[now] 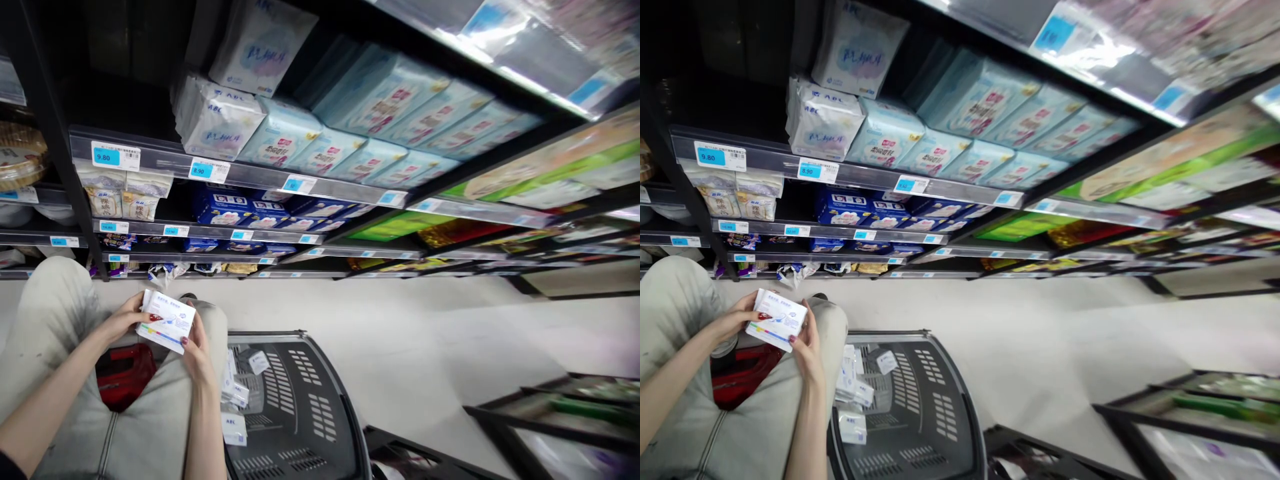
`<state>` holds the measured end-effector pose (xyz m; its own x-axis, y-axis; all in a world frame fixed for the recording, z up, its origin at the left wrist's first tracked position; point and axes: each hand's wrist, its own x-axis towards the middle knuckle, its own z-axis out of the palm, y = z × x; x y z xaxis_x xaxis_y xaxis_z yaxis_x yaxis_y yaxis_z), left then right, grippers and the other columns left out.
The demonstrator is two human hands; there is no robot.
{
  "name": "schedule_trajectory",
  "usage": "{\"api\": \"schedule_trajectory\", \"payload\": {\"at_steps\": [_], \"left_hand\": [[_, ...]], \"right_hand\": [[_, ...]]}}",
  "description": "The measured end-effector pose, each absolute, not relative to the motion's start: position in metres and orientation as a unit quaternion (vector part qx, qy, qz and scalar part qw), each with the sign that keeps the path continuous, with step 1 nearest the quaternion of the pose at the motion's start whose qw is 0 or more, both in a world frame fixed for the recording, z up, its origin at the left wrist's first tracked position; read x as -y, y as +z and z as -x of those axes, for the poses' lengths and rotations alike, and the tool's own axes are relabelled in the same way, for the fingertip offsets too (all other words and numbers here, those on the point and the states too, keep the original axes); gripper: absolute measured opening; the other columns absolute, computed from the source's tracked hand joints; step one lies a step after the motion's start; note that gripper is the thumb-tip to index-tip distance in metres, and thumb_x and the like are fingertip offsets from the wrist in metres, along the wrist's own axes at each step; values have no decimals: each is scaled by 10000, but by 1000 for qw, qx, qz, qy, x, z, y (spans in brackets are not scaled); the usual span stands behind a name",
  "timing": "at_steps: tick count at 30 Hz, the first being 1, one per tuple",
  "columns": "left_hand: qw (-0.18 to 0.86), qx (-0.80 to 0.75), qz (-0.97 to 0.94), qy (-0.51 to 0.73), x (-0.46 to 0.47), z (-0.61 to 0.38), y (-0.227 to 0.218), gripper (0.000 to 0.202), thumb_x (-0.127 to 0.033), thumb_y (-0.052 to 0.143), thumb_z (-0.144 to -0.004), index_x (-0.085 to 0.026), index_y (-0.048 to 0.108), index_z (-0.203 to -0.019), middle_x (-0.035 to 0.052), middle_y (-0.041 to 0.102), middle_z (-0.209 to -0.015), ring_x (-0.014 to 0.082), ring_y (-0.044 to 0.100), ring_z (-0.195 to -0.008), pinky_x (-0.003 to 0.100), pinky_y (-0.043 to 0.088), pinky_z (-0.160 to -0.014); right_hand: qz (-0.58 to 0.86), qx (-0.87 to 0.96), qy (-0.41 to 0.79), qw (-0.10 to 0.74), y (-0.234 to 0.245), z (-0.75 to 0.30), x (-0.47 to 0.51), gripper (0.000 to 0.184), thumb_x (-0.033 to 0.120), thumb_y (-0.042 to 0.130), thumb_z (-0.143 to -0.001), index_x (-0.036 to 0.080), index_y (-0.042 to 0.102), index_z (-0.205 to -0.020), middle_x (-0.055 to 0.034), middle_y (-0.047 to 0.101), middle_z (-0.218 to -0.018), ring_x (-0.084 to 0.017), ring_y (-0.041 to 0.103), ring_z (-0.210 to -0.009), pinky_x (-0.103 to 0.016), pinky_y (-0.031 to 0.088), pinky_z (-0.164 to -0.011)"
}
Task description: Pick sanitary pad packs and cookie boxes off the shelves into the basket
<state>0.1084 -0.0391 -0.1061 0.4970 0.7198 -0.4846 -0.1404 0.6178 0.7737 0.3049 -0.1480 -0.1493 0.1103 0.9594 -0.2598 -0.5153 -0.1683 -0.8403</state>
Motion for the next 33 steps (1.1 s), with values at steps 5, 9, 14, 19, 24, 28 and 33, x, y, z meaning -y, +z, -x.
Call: {"api": "schedule_trajectory", "payload": {"at_steps": [5, 9, 14, 19, 24, 28, 33], "left_hand": [[786, -389, -376, 300, 39, -106, -112, 815, -243, 994, -501, -213, 717, -1266, 103, 789, -1278, 366, 678, -1252, 391, 524, -1007], [792, -333, -411, 304, 39, -104, -114, 909, -232, 1034, -475, -246, 706, -1323, 109, 726, -1449, 394, 592, -1395, 409, 470, -1110], [832, -304, -387, 255, 39, -101, -114, 870, -412, 1013, -564, -258, 727, -1372, 102, 691, -1513, 395, 537, -1457, 387, 464, -1090], [838, -371, -330, 225, 40, -100, -113, 703, -499, 877, -744, -256, 712, -1383, 101, 749, -1336, 311, 674, -1169, 366, 531, -906], [817, -407, -332, 238, 40, -104, -115, 664, -390, 871, -679, -241, 715, -1307, 77, 754, -1187, 269, 684, -1008, 343, 539, -819], [788, -425, -343, 284, 39, -107, -111, 616, -311, 850, -629, -262, 746, -1234, 48, 728, -1160, 259, 682, -1009, 299, 517, -772], [777, -428, -358, 291, 39, -109, -100, 624, -295, 893, -596, -252, 751, -1202, 54, 726, -1172, 230, 662, -944, 281, 500, -740]], "right_hand": [[446, 235, 613, 608, -157, -304, 148, 784, 680, 952, -691, 371, 724, -1375, -64, 748, -1428, -394, 671, -1383, -573, 550, -1159], [460, 245, 603, 605, -157, -304, 149, 849, 597, 1037, -585, 325, 725, -1326, -79, 771, -1371, -408, 683, -1346, -560, 539, -1164], [477, 276, 568, 611, -154, -306, 151, 1008, 498, 1105, -469, 312, 656, -1353, -80, 720, -1424, -388, 615, -1421, -526, 463, -1238], [492, 311, 548, 601, -151, -306, 149, 972, 537, 1100, -484, 335, 665, -1329, -105, 638, -1547, -408, 556, -1488, -554, 435, -1261], [484, 303, 562, 598, -154, -306, 147, 1226, 681, 1062, -480, 340, 549, -1541, -128, 502, -1708, -429, 465, -1581, -604, 414, -1281], [465, 271, 602, 590, -161, -306, 147, 1154, 872, 904, -591, 337, 559, -1554, -164, 573, -1650, -459, 595, -1471, -604, 599, -1071], [484, 245, 590, 598, -169, -307, 148, 875, 708, 857, -763, 310, 600, -1499, -144, 638, -1585, -423, 639, -1429, -573, 621, -1055]]}}
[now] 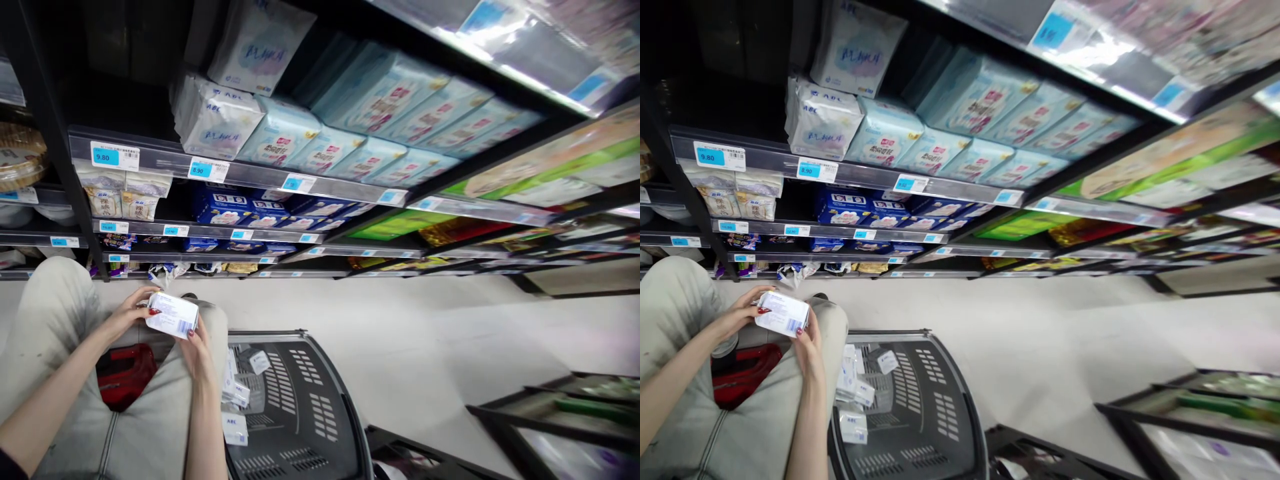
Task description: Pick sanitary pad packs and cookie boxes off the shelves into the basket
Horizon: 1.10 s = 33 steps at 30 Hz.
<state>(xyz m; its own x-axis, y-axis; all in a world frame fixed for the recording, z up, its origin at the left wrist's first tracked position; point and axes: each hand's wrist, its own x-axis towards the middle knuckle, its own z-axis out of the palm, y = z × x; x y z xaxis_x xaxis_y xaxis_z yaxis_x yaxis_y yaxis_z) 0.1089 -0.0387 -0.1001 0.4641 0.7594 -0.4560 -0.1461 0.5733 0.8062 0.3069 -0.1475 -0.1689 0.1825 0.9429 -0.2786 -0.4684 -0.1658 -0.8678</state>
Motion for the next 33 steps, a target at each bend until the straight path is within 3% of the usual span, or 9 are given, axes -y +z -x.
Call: {"api": "schedule_trajectory", "payload": {"at_steps": [4, 13, 20, 28, 33], "left_hand": [[774, -416, -372, 299, 39, -110, -98, 633, -315, 936, -590, -250, 757, -1194, 62, 735, -1203, 231, 650, -960, 291, 505, -780], [777, -391, -388, 304, 38, -109, -103, 680, -318, 923, -595, -245, 736, -1244, 54, 734, -1183, 223, 636, -927, 289, 470, -795], [776, -384, -390, 315, 39, -110, -101, 640, -310, 893, -618, -248, 751, -1238, 65, 749, -1224, 277, 647, -1072, 306, 477, -850], [769, -378, -409, 314, 40, -108, -102, 628, -320, 847, -670, -260, 753, -1287, 60, 766, -1209, 329, 637, -1221, 332, 484, -935], [765, -371, -420, 317, 40, -108, -106, 621, -356, 827, -725, -250, 739, -1330, 79, 768, -1291, 354, 611, -1302, 359, 463, -1019]], "right_hand": [[490, 251, 584, 597, -170, -308, 147, 876, 650, 851, -752, 288, 589, -1505, -157, 661, -1559, -427, 651, -1409, -563, 608, -1085], [498, 276, 568, 594, -164, -308, 146, 936, 684, 806, -775, 270, 551, -1575, -167, 608, -1628, -444, 620, -1450, -522, 617, -1063], [507, 287, 566, 583, -161, -308, 146, 1042, 783, 802, -747, 264, 528, -1609, -164, 585, -1650, -453, 571, -1499, -518, 594, -1115], [465, 263, 577, 618, -160, -308, 146, 971, 667, 883, -743, 281, 566, -1576, -150, 613, -1628, -434, 549, -1525, -529, 538, -1190], [490, 281, 568, 598, -158, -307, 146, 1071, 763, 841, -726, 267, 517, -1618, -170, 573, -1660, -449, 513, -1550, -555, 532, -1191]]}}
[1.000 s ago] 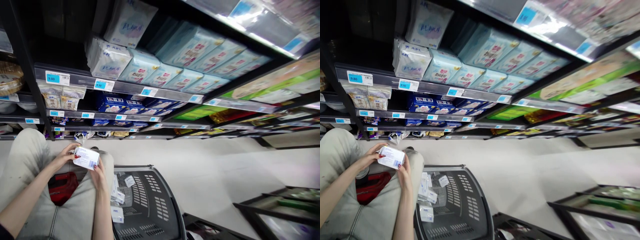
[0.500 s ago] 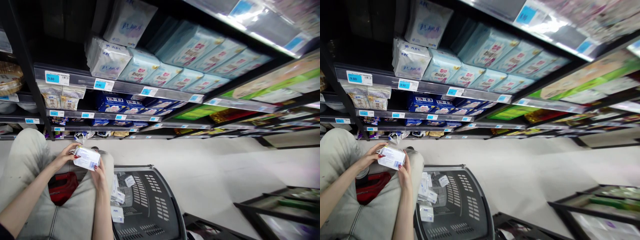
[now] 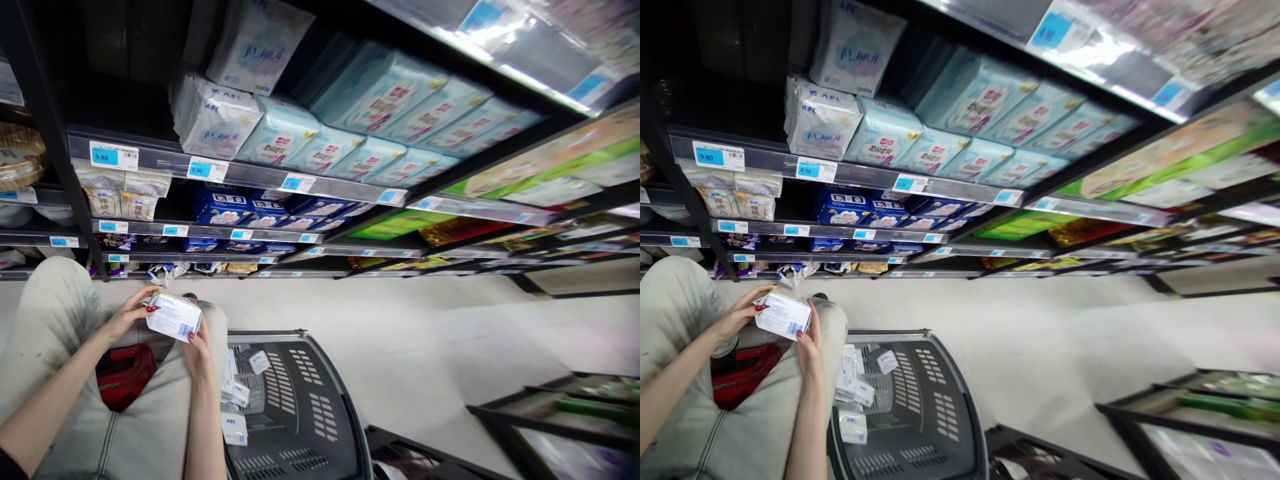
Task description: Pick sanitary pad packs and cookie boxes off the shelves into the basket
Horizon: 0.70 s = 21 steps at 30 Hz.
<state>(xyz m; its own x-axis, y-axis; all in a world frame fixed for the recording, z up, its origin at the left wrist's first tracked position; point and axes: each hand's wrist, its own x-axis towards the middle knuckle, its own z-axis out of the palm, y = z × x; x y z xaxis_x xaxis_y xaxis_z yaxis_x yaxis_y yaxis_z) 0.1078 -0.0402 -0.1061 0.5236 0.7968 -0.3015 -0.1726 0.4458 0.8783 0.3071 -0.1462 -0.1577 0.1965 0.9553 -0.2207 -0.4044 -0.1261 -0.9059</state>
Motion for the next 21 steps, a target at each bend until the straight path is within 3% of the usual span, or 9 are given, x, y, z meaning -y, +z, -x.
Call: {"api": "schedule_trajectory", "payload": {"at_steps": [10, 17, 21], "left_hand": [[766, -364, -427, 313, 40, -107, -111, 617, -404, 822, -768, -244, 740, -1358, 85, 760, -1356, 365, 609, -1313, 358, 466, -1015], [763, -362, -430, 318, 42, -106, -114, 619, -392, 824, -773, -249, 742, -1369, 87, 745, -1416, 367, 611, -1333, 374, 468, -1057], [769, -342, -434, 322, 42, -105, -116, 727, -374, 864, -747, -282, 698, -1449, 93, 680, -1536, 395, 567, -1424, 426, 449, -1154]], "right_hand": [[496, 301, 571, 581, -159, -309, 147, 1165, 823, 809, -724, 293, 425, -1688, -151, 544, -1687, -436, 494, -1568, -556, 510, -1216], [492, 274, 568, 600, -158, -308, 147, 1119, 781, 883, -682, 289, 521, -1620, -143, 573, -1664, -447, 496, -1564, -545, 499, -1229], [492, 288, 565, 597, -148, -307, 147, 1199, 789, 895, -660, 280, 474, -1660, -161, 541, -1688, -452, 485, -1570, -539, 487, -1235]]}}
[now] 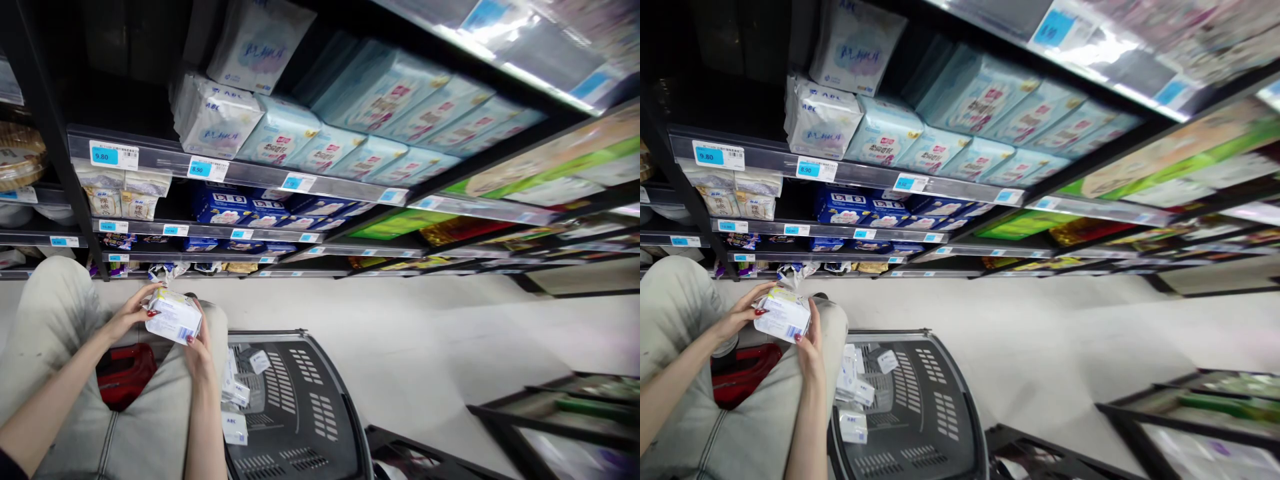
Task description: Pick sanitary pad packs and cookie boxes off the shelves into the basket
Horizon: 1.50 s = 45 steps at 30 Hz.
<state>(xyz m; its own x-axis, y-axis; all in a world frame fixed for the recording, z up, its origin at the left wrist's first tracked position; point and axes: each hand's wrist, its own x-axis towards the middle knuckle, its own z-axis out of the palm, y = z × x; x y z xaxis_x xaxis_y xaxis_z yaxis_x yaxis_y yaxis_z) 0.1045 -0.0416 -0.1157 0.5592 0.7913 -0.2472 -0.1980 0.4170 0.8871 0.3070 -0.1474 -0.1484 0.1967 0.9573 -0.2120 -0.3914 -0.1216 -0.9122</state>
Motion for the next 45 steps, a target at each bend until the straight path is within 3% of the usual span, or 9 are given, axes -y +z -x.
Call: {"api": "schedule_trajectory", "payload": {"at_steps": [4, 7, 12, 16, 24, 31, 39, 42, 45], "left_hand": [[787, -307, -443, 301, 41, -102, -118, 892, -377, 975, -635, -273, 675, -1468, 115, 659, -1557, 433, 439, -1562, 478, 385, -1258], [800, -271, -461, 274, 42, -101, -119, 1017, -410, 1021, -595, -242, 613, -1512, 148, 648, -1548, 456, 460, -1547, 503, 397, -1252], [798, -248, -483, 261, 43, -99, -120, 1226, -394, 1047, -576, -288, 428, -1630, 160, 499, -1670, 445, 415, -1588, 510, 368, -1284], [790, -245, -506, 245, 42, -98, -121, 1239, -301, 1037, -578, -306, 393, -1638, 159, 453, -1696, 442, 382, -1611, 538, 312, -1318], [795, -236, -505, 237, 43, -98, -125, 1249, -223, 1041, -548, -336, 398, -1613, 151, 444, -1705, 436, 345, -1636, 553, 292, -1326], [792, -217, -508, 259, 43, -97, -132, 1237, -207, 1057, -553, -351, 430, -1609, 136, 226, -1838, 447, 285, -1667, 575, 254, -1343], [788, -214, -516, 260, 42, -97, -133, 1278, -260, 1086, -525, -339, 434, -1621, 152, 285, -1813, 454, 244, -1683, 590, 178, -1367], [792, -219, -511, 253, 42, -97, -131, 1268, -254, 1073, -535, -328, 419, -1619, 154, 352, -1771, 446, 250, -1680, 575, 213, -1358], [800, -221, -502, 244, 43, -98, -128, 1236, -234, 1052, -560, -321, 397, -1604, 155, 438, -1698, 433, 338, -1639, 560, 300, -1317]], "right_hand": [[479, 308, 570, 592, -141, -308, 151, 1304, 792, 933, -604, 297, 420, -1695, -137, 441, -1760, -440, 424, -1612, -556, 421, -1290], [476, 312, 574, 589, -141, -310, 155, 1335, 737, 983, -567, 313, 411, -1696, -111, 364, -1801, -435, 352, -1650, -603, 356, -1324], [482, 303, 589, 574, -145, -311, 157, 1455, 678, 1025, -534, 366, 276, -1741, -110, 255, -1841, -437, 325, -1661, -640, 402, -1288], [481, 305, 587, 575, -145, -311, 156, 1449, 657, 1030, -563, 374, 243, -1746, -118, 189, -1859, -428, 283, -1679, -621, 415, -1285], [450, 316, 577, 604, -150, -313, 157, 1303, 601, 1057, -580, 408, 390, -1683, -110, 196, -1859, -418, 311, -1670, -576, 464, -1261], [455, 318, 573, 603, -145, -312, 157, 1323, 649, 1045, -568, 386, 394, -1688, -116, 191, -1860, -441, 316, -1664, -598, 473, -1246], [470, 330, 569, 589, -145, -312, 156, 1358, 702, 1023, -560, 415, 359, -1708, -75, 216, -1857, -428, 322, -1664, -610, 470, -1247], [476, 329, 568, 584, -146, -312, 156, 1394, 728, 1016, -544, 406, 340, -1719, -84, 204, -1860, -430, 292, -1675, -604, 460, -1255], [460, 317, 578, 595, -149, -313, 156, 1366, 645, 1048, -551, 401, 361, -1706, -82, 189, -1864, -419, 269, -1685, -583, 437, -1276]]}}
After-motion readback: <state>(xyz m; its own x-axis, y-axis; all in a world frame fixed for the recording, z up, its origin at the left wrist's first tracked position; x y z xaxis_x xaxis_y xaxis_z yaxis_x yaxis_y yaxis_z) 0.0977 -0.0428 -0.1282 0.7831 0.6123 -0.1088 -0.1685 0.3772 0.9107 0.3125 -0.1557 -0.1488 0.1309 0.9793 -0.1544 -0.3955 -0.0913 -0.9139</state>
